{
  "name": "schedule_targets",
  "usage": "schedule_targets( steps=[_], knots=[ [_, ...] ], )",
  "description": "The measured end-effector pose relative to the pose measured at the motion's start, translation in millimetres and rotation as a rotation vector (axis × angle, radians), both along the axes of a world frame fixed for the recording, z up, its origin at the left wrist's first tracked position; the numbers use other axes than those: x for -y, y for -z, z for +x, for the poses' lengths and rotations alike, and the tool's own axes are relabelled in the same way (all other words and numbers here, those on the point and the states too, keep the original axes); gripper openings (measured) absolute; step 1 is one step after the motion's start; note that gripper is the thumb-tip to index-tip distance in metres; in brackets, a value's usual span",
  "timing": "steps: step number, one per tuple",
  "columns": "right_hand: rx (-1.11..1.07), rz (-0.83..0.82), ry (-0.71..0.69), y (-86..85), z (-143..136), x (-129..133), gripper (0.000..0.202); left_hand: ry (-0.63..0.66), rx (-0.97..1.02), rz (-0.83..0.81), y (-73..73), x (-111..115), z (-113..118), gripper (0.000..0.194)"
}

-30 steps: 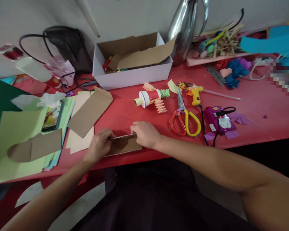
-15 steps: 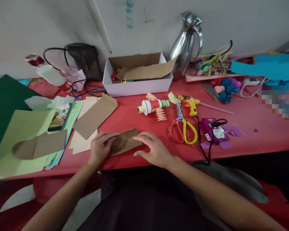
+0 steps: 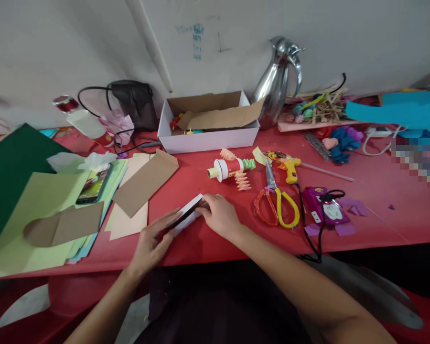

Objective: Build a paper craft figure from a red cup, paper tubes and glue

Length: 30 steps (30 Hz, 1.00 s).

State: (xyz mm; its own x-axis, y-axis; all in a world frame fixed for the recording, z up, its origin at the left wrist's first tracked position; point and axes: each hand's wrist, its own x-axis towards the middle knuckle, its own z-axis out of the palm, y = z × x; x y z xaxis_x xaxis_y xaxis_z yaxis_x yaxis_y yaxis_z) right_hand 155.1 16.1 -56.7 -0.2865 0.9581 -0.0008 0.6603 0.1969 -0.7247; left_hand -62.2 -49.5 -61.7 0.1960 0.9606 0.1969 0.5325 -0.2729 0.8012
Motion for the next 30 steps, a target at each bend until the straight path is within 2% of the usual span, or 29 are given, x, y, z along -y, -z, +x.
schedule_targets(
  steps=[3, 5, 7, 11, 13, 15, 18, 19, 20, 22, 24, 25, 27, 30],
  knots=[
    [-0.037, -0.076, 0.058, 0.9, -2.3, -6.4, 0.023, -0.017, 0.038, -0.009, 3.8, 2.2, 0.4, 0.036],
    [-0.066, -0.11, 0.049, 1.8, -1.2, -10.5, 0.028, -0.058, 0.087, -0.009, 8.9, 1.1, 0.5, 0.029],
    [-0.17, -0.151, -0.024, 2.5, 2.6, -14.6, 0.027, -0.065, 0.128, -0.015, 12.8, -1.1, 0.4, 0.025],
    [-0.514, -0.311, -0.214, 3.0, 16.1, -18.9, 0.029, -0.046, 0.143, -0.012, 13.6, -4.4, -0.4, 0.026],
    [-0.558, -0.361, -0.256, 3.2, 22.3, -17.5, 0.029, -0.038, 0.121, 0.007, 12.3, -4.6, -0.9, 0.027],
    [-0.557, -0.387, -0.228, 3.6, 25.0, -14.2, 0.026, -0.001, 0.069, 0.05, 10.6, -3.8, -2.1, 0.029],
    [-0.538, -0.395, -0.115, 3.4, 21.9, -9.1, 0.021, 0.079, -0.055, 0.128, 6.8, -0.1, -4.5, 0.035],
    [-0.53, -0.396, -0.083, 2.7, 19.7, -7.8, 0.019, 0.064, -0.096, 0.156, 5.2, 2.0, -5.0, 0.034],
    [-0.525, -0.399, -0.058, 1.5, 17.4, -6.7, 0.019, 0.006, -0.127, 0.188, 3.7, 4.6, -4.9, 0.031],
    [-0.541, -0.388, -0.02, -2.6, 13.6, -5.1, 0.02, -0.227, -0.13, 0.231, 1.3, 10.4, -3.1, 0.021],
    [-0.589, -0.33, 0.006, -9.0, 11.7, -3.2, 0.02, -0.472, -0.039, 0.142, -0.3, 15.3, 0.9, 0.016],
    [-0.612, -0.283, 0.012, -12.9, 11.2, -1.9, 0.019, -0.546, 0.038, 0.054, -1.0, 16.7, 3.5, 0.018],
    [-0.624, -0.163, 0.017, -21.6, 10.3, 1.9, 0.017, -0.58, 0.219, -0.128, -3.0, 16.0, 8.5, 0.023],
    [-0.57, 0.011, 0.021, -34.9, 5.9, 11.4, 0.016, -0.544, 0.54, -0.254, -8.0, 7.3, 12.8, 0.025]
  ],
)
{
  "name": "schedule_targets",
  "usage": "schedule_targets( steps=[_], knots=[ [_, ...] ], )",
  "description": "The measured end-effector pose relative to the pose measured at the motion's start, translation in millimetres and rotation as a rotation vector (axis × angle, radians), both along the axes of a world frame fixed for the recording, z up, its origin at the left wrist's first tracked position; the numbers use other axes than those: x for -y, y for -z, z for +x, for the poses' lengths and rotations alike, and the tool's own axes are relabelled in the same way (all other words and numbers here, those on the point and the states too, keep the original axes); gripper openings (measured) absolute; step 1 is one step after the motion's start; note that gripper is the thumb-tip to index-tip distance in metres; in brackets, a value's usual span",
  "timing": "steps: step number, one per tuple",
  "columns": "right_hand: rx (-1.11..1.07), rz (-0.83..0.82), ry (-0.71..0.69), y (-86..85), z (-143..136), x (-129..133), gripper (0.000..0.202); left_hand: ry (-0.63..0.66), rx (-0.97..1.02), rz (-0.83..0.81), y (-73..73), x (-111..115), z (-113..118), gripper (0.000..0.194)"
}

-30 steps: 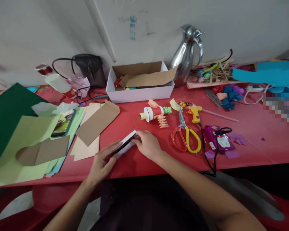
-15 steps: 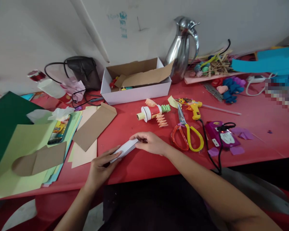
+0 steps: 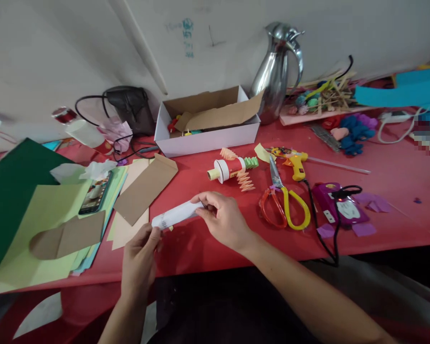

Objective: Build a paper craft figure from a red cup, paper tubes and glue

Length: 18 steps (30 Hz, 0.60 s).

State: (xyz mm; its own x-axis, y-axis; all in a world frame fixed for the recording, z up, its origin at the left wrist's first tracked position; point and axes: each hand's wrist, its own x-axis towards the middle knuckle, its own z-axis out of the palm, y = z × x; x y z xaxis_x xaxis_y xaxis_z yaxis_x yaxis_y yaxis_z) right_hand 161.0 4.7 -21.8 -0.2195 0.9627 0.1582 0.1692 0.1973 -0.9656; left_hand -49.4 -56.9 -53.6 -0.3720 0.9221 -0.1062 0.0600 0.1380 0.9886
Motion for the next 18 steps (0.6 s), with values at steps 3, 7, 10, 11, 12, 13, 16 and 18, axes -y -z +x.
schedule_targets(
  steps=[3, 7, 10, 11, 12, 13, 16, 18],
  knots=[
    [0.041, 0.166, 0.064, -11.1, -10.3, 12.6, 0.021, -0.024, 0.302, 0.003, -4.5, -11.8, -1.5, 0.026],
    [0.054, 0.38, 0.077, -22.6, -26.7, 26.0, 0.029, -0.097, 0.461, 0.113, -6.3, -20.5, -7.7, 0.028],
    [0.047, 0.474, 0.125, -28.1, -34.5, 31.1, 0.03, -0.164, 0.522, 0.153, -7.2, -19.8, -9.1, 0.029],
    [0.047, 0.493, 0.156, -28.8, -36.2, 32.2, 0.031, -0.174, 0.546, 0.145, -7.6, -18.8, -8.2, 0.03],
    [0.05, 0.5, 0.184, -28.9, -37.8, 33.3, 0.032, -0.182, 0.571, 0.129, -7.9, -17.6, -6.8, 0.031],
    [0.055, 0.499, 0.206, -28.5, -39.4, 34.2, 0.034, -0.192, 0.592, 0.113, -8.0, -16.4, -4.8, 0.032],
    [0.066, 0.485, 0.216, -25.5, -45.2, 35.6, 0.033, -0.236, 0.638, 0.085, -7.0, -13.6, 2.9, 0.034],
    [0.053, 0.498, 0.197, -23.7, -49.5, 35.2, 0.023, -0.263, 0.654, 0.097, -5.5, -12.7, 7.8, 0.034]
  ],
)
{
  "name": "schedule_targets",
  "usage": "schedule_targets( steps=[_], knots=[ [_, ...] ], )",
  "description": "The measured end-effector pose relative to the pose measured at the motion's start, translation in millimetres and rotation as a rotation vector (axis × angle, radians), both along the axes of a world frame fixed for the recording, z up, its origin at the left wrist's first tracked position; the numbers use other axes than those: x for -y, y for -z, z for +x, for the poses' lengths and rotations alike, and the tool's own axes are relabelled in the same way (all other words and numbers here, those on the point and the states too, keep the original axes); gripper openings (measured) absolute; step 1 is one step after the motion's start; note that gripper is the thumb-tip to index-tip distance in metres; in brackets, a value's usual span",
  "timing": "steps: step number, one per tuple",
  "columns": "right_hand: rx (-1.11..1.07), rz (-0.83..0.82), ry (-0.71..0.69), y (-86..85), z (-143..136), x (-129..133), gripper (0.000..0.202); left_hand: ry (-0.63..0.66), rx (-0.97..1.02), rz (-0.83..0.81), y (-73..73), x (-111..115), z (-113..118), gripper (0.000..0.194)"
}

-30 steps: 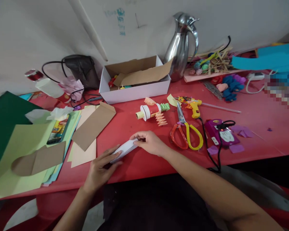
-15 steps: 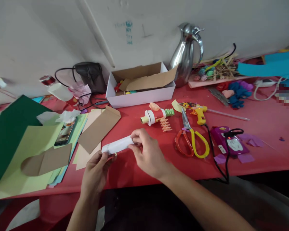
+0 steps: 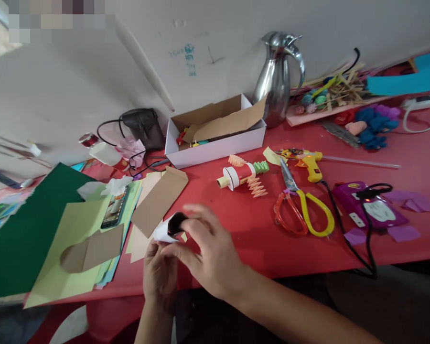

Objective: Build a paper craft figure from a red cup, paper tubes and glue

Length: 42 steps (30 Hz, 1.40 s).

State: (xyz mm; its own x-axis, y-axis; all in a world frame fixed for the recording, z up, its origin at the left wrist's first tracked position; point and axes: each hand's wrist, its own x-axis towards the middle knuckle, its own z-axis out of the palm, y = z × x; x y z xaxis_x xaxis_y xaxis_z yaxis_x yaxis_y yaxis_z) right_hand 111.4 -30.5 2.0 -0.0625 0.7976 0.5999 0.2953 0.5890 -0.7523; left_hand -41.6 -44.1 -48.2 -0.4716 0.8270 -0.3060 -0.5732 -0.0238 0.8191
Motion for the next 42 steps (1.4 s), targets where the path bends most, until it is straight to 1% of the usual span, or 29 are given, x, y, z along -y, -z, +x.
schedule_targets(
  steps=[2, 4, 8, 13, 15, 17, 21, 23, 25, 27, 29, 32, 34, 37, 39, 42],
  knots=[
    [0.001, 0.012, -0.003, 0.8, -3.6, -1.1, 0.012, -0.018, 0.005, 0.018, 1.6, 0.2, 3.2, 0.033],
    [0.016, 0.016, 0.007, 0.4, -5.6, -2.4, 0.007, -0.018, -0.004, 0.038, 3.2, 0.0, 4.1, 0.031],
    [0.04, 0.023, -0.007, -2.7, -4.4, -3.2, 0.001, 0.039, 0.044, 0.043, 7.7, -0.4, 1.3, 0.028],
    [0.027, 0.009, -0.097, -4.1, -0.5, -1.8, 0.008, 0.19, 0.202, 0.038, 11.6, -1.7, -1.3, 0.031],
    [-0.017, -0.023, -0.119, -1.4, 1.0, -2.9, 0.009, 0.216, 0.221, 0.051, 10.1, -3.7, -2.3, 0.034],
    [-0.083, -0.14, -0.141, 3.7, 3.0, -6.2, 0.009, 0.218, 0.161, 0.074, 7.3, -6.4, -4.0, 0.033],
    [-0.288, -0.594, -0.283, 18.3, 9.2, -17.1, 0.016, 0.217, -0.089, 0.102, 2.4, -10.8, -6.5, 0.025],
    [-0.368, -0.727, -0.269, 26.0, 12.1, -22.8, 0.019, 0.231, -0.177, 0.083, 1.4, -11.6, -5.4, 0.022],
    [-0.417, -0.782, -0.207, 32.9, 13.8, -27.0, 0.022, 0.255, -0.23, 0.063, 1.4, -12.5, -3.0, 0.021],
    [-0.478, -0.813, -0.189, 38.0, 13.7, -29.0, 0.026, 0.261, -0.302, 0.038, 2.5, -14.5, -0.6, 0.022],
    [-0.543, -0.821, -0.193, 41.0, 12.3, -28.6, 0.028, 0.239, -0.392, 0.018, 4.8, -17.5, 1.0, 0.021],
    [-0.554, -0.839, -0.218, 41.8, 10.6, -25.3, 0.03, 0.185, -0.448, 0.024, 9.7, -22.4, 2.7, 0.016],
    [-0.527, -0.855, -0.204, 41.5, 11.2, -23.3, 0.029, 0.163, -0.435, 0.033, 12.4, -24.4, 4.2, 0.014],
    [-0.496, -0.846, -0.143, 42.2, 14.6, -22.3, 0.025, 0.177, -0.352, 0.022, 13.3, -26.0, 6.8, 0.017],
    [-0.446, -0.815, -0.146, 43.3, 16.6, -22.3, 0.025, 0.196, -0.274, 0.003, 12.0, -27.3, 7.7, 0.021],
    [-0.329, -0.717, -0.179, 43.6, 17.0, -21.8, 0.025, 0.201, -0.217, -0.019, 9.8, -29.1, 8.4, 0.024]
  ],
)
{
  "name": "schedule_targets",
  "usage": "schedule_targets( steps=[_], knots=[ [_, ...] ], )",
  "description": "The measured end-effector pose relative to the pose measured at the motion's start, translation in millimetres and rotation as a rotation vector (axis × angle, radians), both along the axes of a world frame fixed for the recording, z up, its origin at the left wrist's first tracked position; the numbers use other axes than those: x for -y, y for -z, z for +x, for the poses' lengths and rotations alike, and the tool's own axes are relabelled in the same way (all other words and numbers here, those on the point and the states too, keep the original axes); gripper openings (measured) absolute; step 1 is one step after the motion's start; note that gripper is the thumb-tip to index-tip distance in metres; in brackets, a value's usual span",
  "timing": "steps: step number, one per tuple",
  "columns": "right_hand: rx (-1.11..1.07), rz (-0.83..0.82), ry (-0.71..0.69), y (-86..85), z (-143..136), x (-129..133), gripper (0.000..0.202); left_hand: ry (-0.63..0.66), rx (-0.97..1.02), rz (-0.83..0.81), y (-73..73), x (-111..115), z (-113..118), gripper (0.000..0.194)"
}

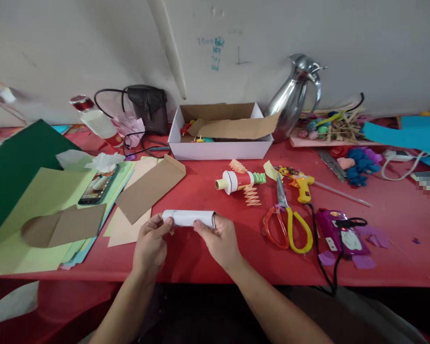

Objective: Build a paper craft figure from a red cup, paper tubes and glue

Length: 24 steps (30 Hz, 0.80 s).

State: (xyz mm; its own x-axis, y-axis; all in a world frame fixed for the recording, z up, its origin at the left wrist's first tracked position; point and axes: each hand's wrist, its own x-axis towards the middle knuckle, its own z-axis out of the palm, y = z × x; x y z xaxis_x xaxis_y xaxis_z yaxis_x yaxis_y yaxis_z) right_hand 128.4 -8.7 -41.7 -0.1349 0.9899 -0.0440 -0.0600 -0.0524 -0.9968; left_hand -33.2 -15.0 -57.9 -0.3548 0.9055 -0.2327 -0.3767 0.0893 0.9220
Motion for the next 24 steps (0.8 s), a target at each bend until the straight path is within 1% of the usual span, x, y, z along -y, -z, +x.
schedule_targets(
  steps=[3, 5, 6, 7, 9, 10, 11, 13, 14, 15, 16, 18, 20, 22, 24],
  knots=[
    [0.067, 0.082, -0.007, -3.3, -0.3, -0.3, 0.026, -0.022, 0.004, -0.01, -0.1, 2.3, 1.9, 0.025],
    [0.113, 0.127, -0.005, -8.4, 1.8, -2.0, 0.024, -0.029, -0.052, -0.016, 0.2, 6.9, 3.9, 0.025],
    [0.153, 0.171, 0.001, -11.7, 3.6, -3.1, 0.023, -0.055, -0.124, -0.008, -0.3, 9.4, 4.9, 0.026],
    [0.215, 0.226, 0.01, -15.3, 5.4, -4.0, 0.021, -0.09, -0.226, 0.015, -1.7, 11.7, 5.8, 0.032],
    [0.38, 0.347, 0.008, -22.8, 7.7, -4.4, 0.017, -0.121, -0.473, 0.119, -7.8, 13.6, 7.5, 0.054],
    [0.462, 0.401, -0.011, -26.4, 7.3, -3.5, 0.016, -0.094, -0.589, 0.194, -12.3, 12.8, 8.4, 0.065],
    [0.533, 0.45, -0.038, -29.7, 5.8, -1.7, 0.016, -0.013, -0.682, 0.267, -17.1, 10.8, 9.4, 0.071],
    [0.617, 0.558, -0.071, -35.4, 0.0, 3.4, 0.016, 0.197, -0.799, 0.367, -24.6, 4.6, 10.9, 0.061],
    [0.632, 0.609, -0.062, -38.0, -3.4, 6.2, 0.015, 0.273, -0.83, 0.387, -26.1, 1.4, 11.4, 0.054],
    [0.644, 0.647, -0.047, -40.3, -6.4, 8.9, 0.014, 0.3, -0.844, 0.394, -25.7, -1.3, 11.6, 0.048],
    [0.66, 0.67, -0.042, -42.4, -8.5, 11.2, 0.012, 0.309, -0.851, 0.391, -23.3, -3.1, 11.8, 0.043],
    [0.703, 0.665, -0.08, -45.8, -8.8, 14.8, 0.01, 0.287, -0.848, 0.383, -14.2, -3.7, 12.0, 0.038],
    [0.751, 0.63, -0.114, -47.8, -3.9, 17.5, 0.015, 0.277, -0.826, 0.354, -4.1, -1.1, 13.4, 0.032],
    [0.771, 0.621, -0.084, -48.5, 3.7, 19.6, 0.022, 0.266, -0.773, 0.31, 2.1, 2.9, 16.6, 0.021],
    [0.761, 0.655, -0.044, -48.7, 10.7, 20.9, 0.021, 0.265, -0.694, 0.276, 2.7, 6.0, 21.0, 0.01]
  ],
)
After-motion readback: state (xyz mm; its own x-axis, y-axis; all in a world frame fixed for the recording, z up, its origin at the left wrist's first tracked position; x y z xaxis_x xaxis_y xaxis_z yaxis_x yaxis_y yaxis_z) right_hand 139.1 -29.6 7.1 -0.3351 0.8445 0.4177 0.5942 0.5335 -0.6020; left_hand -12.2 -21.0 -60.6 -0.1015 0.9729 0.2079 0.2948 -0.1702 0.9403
